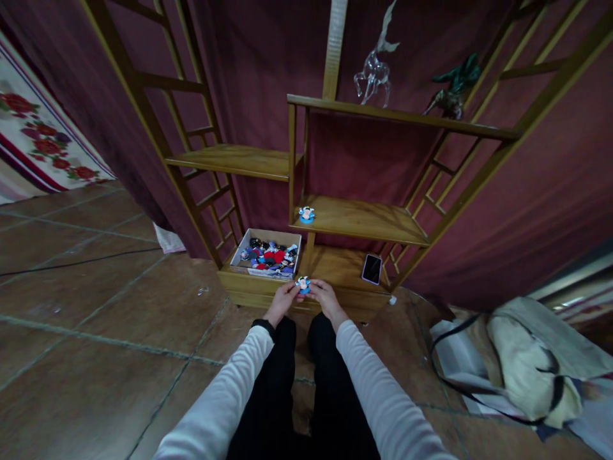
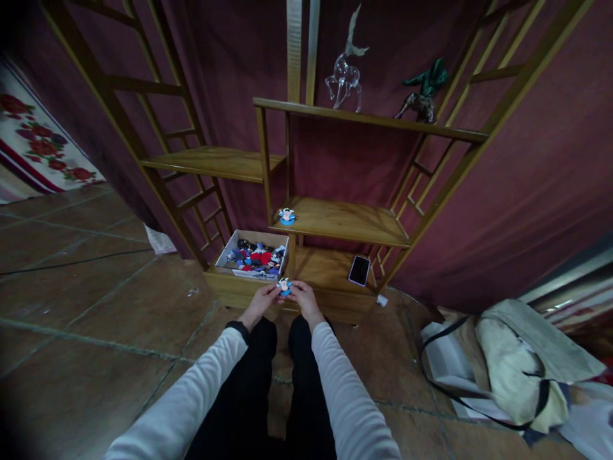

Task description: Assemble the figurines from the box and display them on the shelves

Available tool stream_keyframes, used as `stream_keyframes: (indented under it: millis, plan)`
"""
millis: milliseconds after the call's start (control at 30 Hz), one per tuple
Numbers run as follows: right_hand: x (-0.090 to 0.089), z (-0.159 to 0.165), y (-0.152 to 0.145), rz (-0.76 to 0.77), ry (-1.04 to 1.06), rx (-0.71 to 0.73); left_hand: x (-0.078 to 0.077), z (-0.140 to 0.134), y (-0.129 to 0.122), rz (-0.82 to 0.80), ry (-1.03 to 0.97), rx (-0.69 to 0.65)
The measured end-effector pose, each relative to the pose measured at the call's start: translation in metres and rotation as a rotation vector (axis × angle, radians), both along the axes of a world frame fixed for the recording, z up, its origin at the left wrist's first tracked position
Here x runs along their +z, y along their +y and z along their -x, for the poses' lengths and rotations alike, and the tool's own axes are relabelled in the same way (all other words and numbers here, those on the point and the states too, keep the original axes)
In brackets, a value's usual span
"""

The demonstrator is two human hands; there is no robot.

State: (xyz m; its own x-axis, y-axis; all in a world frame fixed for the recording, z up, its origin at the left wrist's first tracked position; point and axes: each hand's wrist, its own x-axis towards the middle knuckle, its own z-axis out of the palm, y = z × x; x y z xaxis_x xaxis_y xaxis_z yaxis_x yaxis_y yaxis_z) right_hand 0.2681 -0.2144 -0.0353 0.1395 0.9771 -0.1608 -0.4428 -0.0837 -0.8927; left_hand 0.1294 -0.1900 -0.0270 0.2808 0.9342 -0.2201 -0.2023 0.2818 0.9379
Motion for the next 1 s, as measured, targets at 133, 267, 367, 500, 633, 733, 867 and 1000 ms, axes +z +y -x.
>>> stream_keyframes:
  millis: [133, 267, 367, 500, 633, 733, 867, 1000]
  plan:
    - [0.000, 0.000, 0.002, 0.013, -0.003, -0.026, -0.002, 0.001, 0.001, 0.111, -0.088, -0.005]
    - [-0.002, 0.001, 0.005, 0.025, -0.005, -0.041, -0.003, 0.001, 0.004, 0.190, -0.178, 0.005]
    - [-0.004, 0.001, 0.006, 0.035, -0.007, -0.033, -0.005, -0.001, 0.007, 0.226, -0.200, 0.044]
    - [-0.007, 0.002, 0.009, 0.066, -0.014, -0.036, -0.007, -0.003, 0.010, 0.250, -0.181, 0.087]
    - [-0.009, 0.004, 0.012, 0.084, -0.022, -0.039, -0.009, -0.004, 0.012, 0.244, -0.176, 0.102]
    - [-0.011, 0.004, 0.013, 0.083, -0.016, -0.042, -0.009, -0.003, 0.012, 0.236, -0.174, 0.114]
    - [-0.013, 0.004, 0.013, 0.081, -0.009, -0.051, -0.009, -0.003, 0.011, 0.214, -0.171, 0.125]
    - [-0.013, 0.004, 0.014, 0.091, -0.009, -0.048, -0.009, -0.004, 0.009, 0.187, -0.164, 0.092]
